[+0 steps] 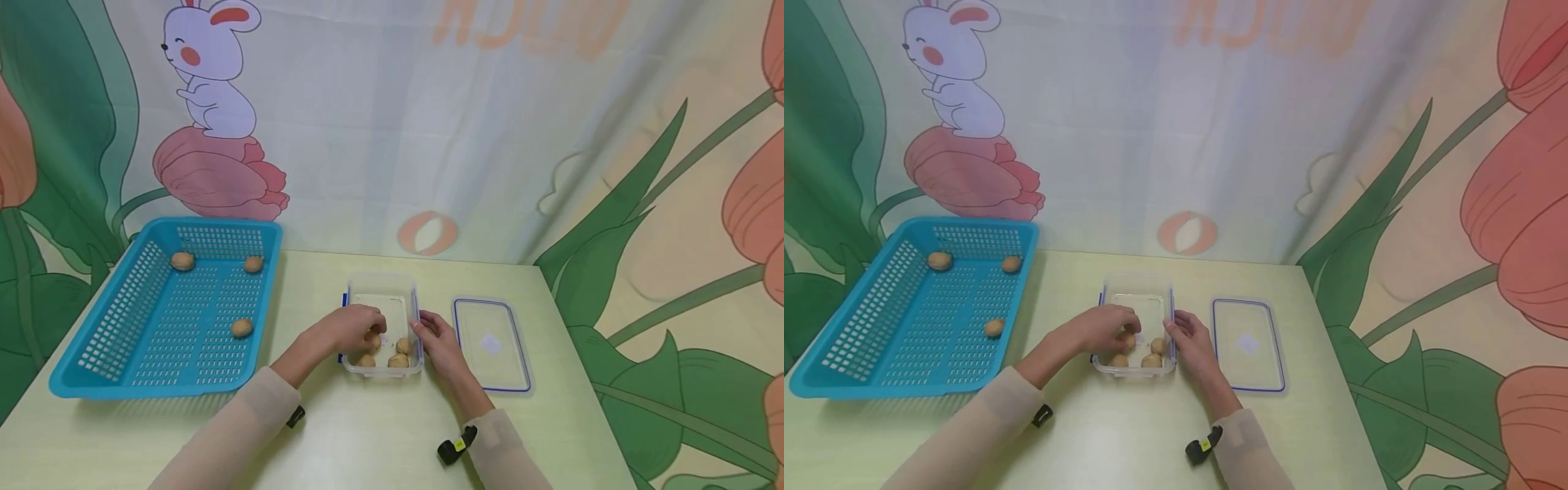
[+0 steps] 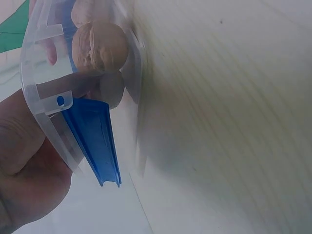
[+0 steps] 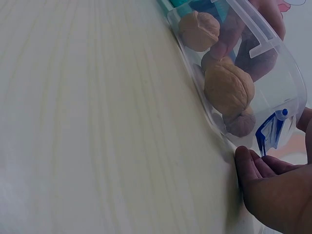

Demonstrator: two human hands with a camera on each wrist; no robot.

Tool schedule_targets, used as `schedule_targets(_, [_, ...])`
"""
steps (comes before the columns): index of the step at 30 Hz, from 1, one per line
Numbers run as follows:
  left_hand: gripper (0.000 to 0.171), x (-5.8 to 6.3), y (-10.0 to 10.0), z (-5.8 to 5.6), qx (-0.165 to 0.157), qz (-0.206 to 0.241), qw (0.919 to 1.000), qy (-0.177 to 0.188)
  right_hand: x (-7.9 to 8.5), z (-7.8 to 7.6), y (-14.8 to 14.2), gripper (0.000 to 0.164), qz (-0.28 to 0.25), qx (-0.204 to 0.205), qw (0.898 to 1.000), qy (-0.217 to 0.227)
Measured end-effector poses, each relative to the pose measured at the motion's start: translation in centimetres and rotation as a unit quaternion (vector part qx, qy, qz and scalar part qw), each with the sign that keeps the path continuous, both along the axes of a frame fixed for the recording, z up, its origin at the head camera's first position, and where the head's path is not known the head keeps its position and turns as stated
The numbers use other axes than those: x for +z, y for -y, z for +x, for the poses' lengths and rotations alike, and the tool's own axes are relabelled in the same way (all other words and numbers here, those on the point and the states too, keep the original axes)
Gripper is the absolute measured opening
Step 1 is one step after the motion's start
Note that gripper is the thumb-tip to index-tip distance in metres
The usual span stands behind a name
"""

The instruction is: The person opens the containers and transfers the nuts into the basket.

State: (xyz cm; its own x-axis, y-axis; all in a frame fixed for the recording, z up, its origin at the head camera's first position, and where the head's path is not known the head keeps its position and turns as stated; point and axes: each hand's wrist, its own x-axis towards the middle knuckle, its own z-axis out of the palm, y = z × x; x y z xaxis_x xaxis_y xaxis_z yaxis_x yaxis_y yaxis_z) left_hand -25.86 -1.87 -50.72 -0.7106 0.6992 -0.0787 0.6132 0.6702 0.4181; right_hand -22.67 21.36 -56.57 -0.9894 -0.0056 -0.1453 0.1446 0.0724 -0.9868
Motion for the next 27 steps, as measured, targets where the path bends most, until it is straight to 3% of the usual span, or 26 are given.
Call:
schedule_targets(5, [0.022, -0.3, 0.3, 0.1, -0.002, 0.006, 0.9999, -0.014, 0.1, 0.0, 0.1, 0.058, -0.003, 0.001, 1.000, 0.005])
schedule_targets(12, [0.021, 0.2, 0.6, 0.0, -0.023, 0.065, 0.9973, -0.024, 0.1, 0.0, 0.1, 0.055, 0.002, -0.001, 1.000, 0.000])
schedule_targets(19, [0.022, 2.3, 0.8, 0.5, -0.019, 0.085, 0.9961, -0.016, 0.1, 0.0, 0.1, 0.057, 0.006, 0.002, 1.000, 0.002])
schedule_targets(27, [0.026, 5.9, 2.0, 1.8, -0.027, 0.120, 0.9917, -0.038, -0.2, -0.2, 0.1, 0.056, 0.001, -0.002, 1.000, 0.002])
